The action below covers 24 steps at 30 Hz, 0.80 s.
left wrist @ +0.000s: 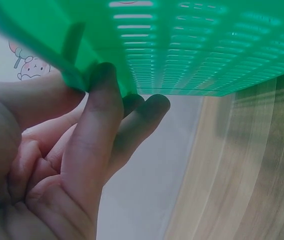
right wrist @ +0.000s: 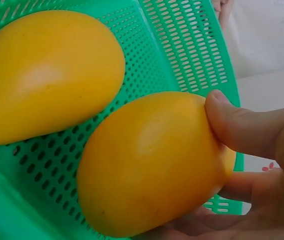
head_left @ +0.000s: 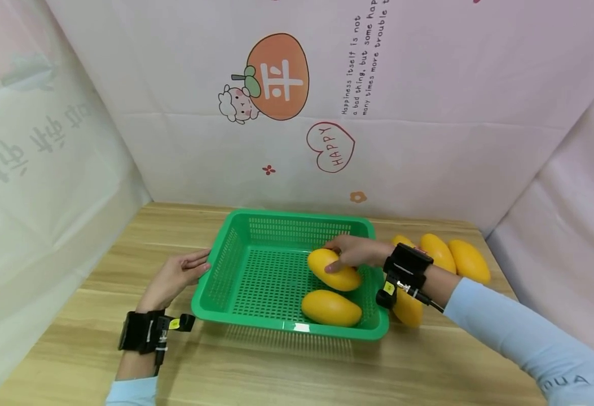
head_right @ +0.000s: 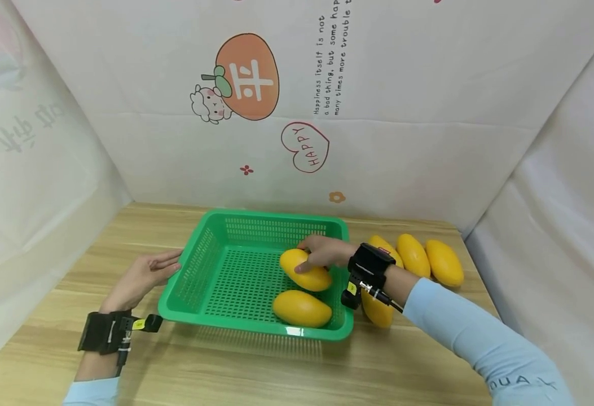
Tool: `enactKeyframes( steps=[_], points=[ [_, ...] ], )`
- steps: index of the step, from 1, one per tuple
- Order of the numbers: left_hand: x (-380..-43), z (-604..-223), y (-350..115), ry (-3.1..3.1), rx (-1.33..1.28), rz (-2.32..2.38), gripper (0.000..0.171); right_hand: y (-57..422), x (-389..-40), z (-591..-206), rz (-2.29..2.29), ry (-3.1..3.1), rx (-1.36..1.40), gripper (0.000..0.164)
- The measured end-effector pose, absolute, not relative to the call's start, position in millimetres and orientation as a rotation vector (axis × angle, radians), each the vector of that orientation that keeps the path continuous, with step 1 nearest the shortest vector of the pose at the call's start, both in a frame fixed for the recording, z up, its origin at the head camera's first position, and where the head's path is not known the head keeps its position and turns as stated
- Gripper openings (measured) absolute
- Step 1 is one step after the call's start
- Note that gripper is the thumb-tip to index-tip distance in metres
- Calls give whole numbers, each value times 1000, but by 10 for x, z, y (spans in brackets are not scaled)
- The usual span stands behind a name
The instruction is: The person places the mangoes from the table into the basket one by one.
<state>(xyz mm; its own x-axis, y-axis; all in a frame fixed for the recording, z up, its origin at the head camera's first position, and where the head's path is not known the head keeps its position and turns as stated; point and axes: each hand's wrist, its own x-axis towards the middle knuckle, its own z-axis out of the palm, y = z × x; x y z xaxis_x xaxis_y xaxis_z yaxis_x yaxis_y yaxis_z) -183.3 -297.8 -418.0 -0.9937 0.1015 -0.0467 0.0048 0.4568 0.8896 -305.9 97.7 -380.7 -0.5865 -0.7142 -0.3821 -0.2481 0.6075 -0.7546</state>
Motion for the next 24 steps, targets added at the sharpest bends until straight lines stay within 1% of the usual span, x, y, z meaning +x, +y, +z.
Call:
enactKeyframes(
  steps=[3, 9, 11, 19, 24],
  points=[
    [-1834, -4160, -2982, 2605, 108, 1583, 60, 946, -3063, -3830, -836, 2122, -763, 39],
    [-1832, -4127, -2977, 2597, 98, 1596, 58, 889, -3059, -3860, -799, 2145, -680, 56],
    [-1834, -4124, -2972, 2590, 91, 1597, 58, 874, -3058, -3872, -782, 2146, -645, 57],
    [-1852, -4145, -2965, 2589, 81, 1600, 58, 817, -3102, -3935, -768, 2101, -553, 45],
    [-1844, -4156, -2960, 2584, 105, 1607, 57, 787, -3124, -3951, -747, 2091, -505, 41]
  ],
)
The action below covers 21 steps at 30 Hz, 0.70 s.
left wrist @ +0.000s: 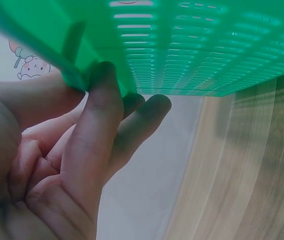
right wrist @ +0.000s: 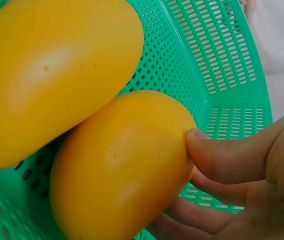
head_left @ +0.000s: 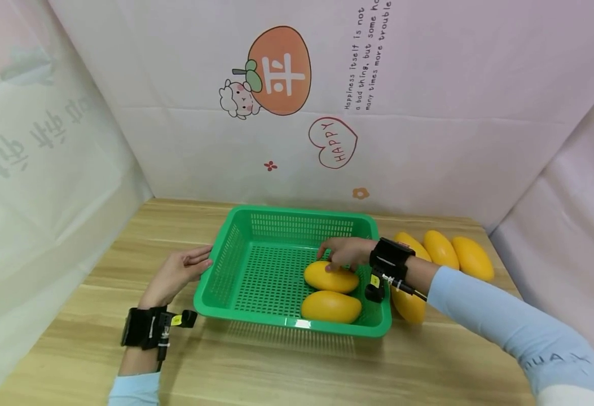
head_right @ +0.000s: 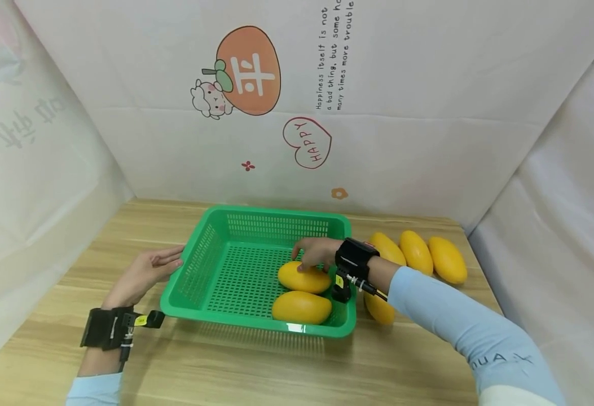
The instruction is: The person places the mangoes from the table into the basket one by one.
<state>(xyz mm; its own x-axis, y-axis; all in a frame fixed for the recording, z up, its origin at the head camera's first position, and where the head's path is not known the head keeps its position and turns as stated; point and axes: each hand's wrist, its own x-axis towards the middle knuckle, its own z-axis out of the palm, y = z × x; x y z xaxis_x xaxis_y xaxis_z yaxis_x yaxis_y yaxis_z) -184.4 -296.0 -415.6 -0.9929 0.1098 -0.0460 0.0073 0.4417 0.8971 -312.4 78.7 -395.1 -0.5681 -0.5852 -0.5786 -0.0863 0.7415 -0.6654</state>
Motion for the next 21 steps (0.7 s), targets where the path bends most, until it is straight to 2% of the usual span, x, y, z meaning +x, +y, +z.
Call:
enactKeyframes(
  steps=[21],
  points=[
    [-1838, -4152, -2956, 2576, 109, 1618, 56, 803, -3142, -4001, -661, 2103, -503, 36]
  ],
)
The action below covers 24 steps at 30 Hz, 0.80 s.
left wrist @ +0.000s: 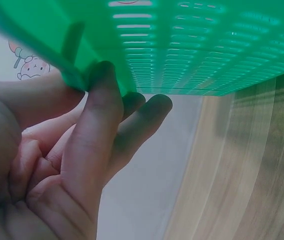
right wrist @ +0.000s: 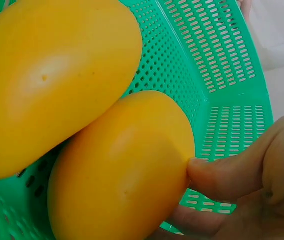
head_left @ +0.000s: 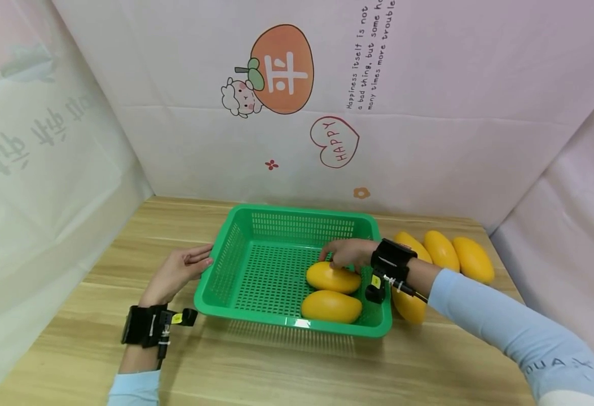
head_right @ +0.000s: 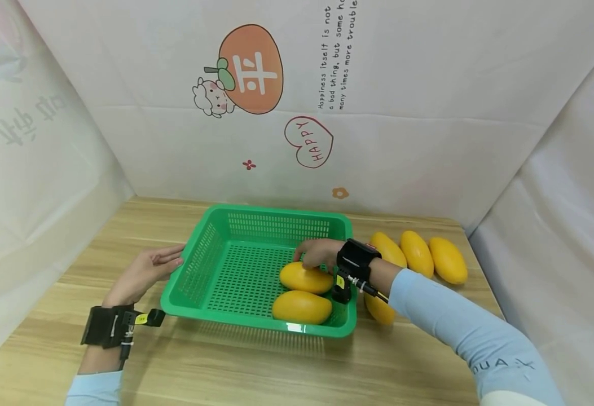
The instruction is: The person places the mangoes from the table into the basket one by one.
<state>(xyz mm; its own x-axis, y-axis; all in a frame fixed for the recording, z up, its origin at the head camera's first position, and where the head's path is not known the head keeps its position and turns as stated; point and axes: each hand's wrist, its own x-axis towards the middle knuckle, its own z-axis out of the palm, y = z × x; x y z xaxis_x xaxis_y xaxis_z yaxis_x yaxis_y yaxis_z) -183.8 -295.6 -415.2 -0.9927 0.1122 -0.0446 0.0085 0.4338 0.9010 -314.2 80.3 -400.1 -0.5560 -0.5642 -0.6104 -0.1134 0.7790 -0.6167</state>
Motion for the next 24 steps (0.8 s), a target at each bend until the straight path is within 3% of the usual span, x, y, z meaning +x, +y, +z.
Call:
enactKeyframes(
  steps=[12, 24],
  points=[
    [-1846, -4159, -2959, 2571, 120, 1624, 57, 913, -3117, -3896, -771, 2098, -518, 43],
    [-1849, -4171, -2965, 2580, 115, 1615, 58, 1157, -3022, -3704, -931, 2069, -617, 40]
  ],
)
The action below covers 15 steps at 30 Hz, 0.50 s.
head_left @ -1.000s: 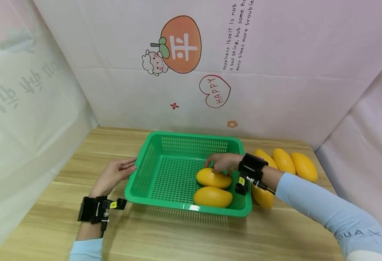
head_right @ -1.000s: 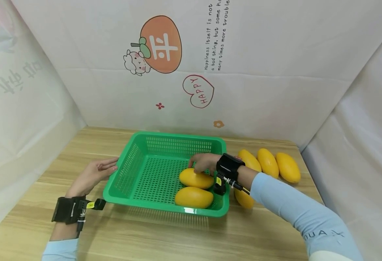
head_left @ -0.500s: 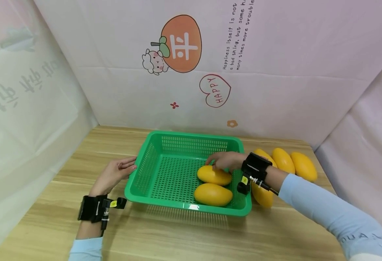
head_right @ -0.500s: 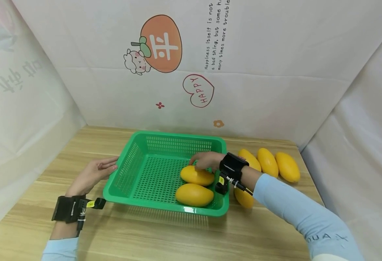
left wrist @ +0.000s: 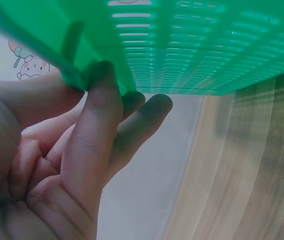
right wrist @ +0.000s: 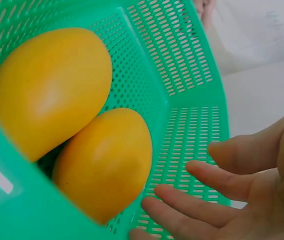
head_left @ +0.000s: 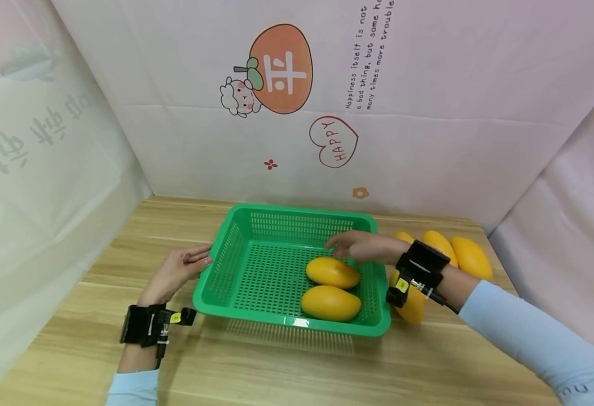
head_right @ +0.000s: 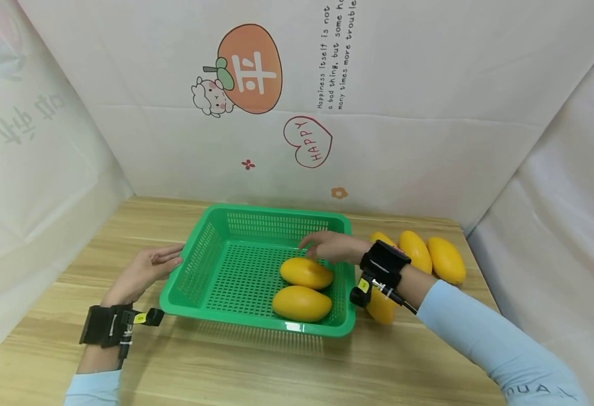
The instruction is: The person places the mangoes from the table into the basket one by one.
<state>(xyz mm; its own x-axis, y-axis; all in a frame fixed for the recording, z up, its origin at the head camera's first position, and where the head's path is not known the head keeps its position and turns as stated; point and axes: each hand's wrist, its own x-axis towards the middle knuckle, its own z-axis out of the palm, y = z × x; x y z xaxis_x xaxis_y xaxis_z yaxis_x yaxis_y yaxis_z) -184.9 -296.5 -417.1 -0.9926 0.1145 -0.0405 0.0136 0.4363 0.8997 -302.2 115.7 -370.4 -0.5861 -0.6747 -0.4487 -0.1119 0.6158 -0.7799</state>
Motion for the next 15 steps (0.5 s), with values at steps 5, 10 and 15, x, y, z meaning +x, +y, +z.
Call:
enactKeyframes(
  steps=[5, 10, 15],
  points=[
    [-1846, -4171, -2965, 2583, 106, 1608, 58, 1322, -2953, -3676, -1065, 2060, -693, 37],
    [-1848, -4169, -2968, 2571, 100, 1618, 58, 1491, -2871, -3658, -1155, 2060, -741, 35],
    [-1851, -4165, -2967, 2567, 98, 1616, 58, 1636, -2799, -3680, -1185, 2132, -731, 32]
  ],
)
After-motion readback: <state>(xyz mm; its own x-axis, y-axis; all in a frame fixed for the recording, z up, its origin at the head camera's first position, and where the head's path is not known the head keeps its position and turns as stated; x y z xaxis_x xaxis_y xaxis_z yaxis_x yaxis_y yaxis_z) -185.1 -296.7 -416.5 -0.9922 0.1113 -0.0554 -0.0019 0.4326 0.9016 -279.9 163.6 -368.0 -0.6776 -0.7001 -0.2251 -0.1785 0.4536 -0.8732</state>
